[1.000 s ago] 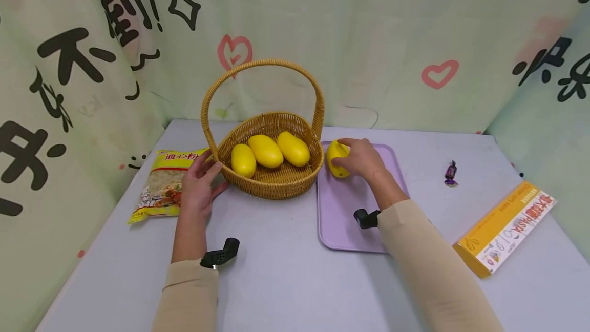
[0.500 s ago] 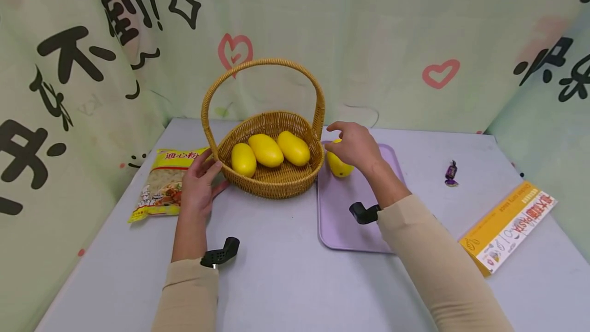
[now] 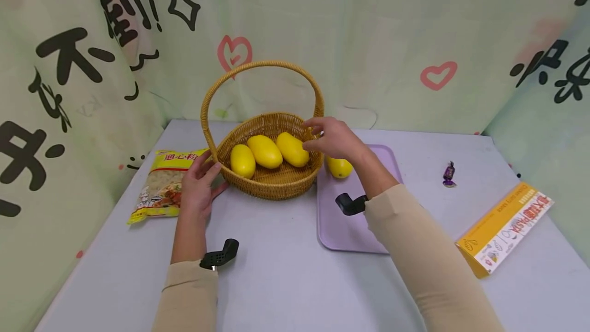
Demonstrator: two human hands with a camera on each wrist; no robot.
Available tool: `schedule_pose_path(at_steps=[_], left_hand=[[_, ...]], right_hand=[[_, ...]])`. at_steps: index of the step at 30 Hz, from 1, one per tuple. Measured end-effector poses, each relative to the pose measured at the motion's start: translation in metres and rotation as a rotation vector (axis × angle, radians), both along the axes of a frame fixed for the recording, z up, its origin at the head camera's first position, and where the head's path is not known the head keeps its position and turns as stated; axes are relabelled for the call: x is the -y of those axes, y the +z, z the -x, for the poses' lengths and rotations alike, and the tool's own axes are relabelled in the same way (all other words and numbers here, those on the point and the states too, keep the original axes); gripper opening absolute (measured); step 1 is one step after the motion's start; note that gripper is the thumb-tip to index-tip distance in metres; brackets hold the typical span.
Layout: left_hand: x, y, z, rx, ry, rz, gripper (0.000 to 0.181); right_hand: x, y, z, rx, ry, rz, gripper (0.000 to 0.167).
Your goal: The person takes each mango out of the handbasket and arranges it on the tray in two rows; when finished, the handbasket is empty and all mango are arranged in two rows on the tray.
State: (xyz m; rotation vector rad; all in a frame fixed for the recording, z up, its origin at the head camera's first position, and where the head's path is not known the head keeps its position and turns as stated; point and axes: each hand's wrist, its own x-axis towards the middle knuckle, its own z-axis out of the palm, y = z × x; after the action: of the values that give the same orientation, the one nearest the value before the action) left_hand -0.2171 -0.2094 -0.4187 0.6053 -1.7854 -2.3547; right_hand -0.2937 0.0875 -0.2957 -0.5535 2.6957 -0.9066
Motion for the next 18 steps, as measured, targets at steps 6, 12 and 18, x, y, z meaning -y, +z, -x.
schedule_pose_path(at_steps=[6, 12, 18], left_hand=[[0.001, 0.0, -0.002, 0.003, 0.008, 0.007, 0.052], [0.0, 0.0, -0.001, 0.006, 0.006, 0.006, 0.052], [-0.001, -0.001, -0.001, 0.008, 0.014, 0.007, 0.051]], right_hand=[[0.012, 0.002, 0.011, 0.093, 0.084, -0.042, 0.056], [0.022, 0.004, 0.023, 0.144, 0.091, -0.098, 0.056], [0.039, 0.008, 0.03, 0.154, 0.097, -0.175, 0.06]])
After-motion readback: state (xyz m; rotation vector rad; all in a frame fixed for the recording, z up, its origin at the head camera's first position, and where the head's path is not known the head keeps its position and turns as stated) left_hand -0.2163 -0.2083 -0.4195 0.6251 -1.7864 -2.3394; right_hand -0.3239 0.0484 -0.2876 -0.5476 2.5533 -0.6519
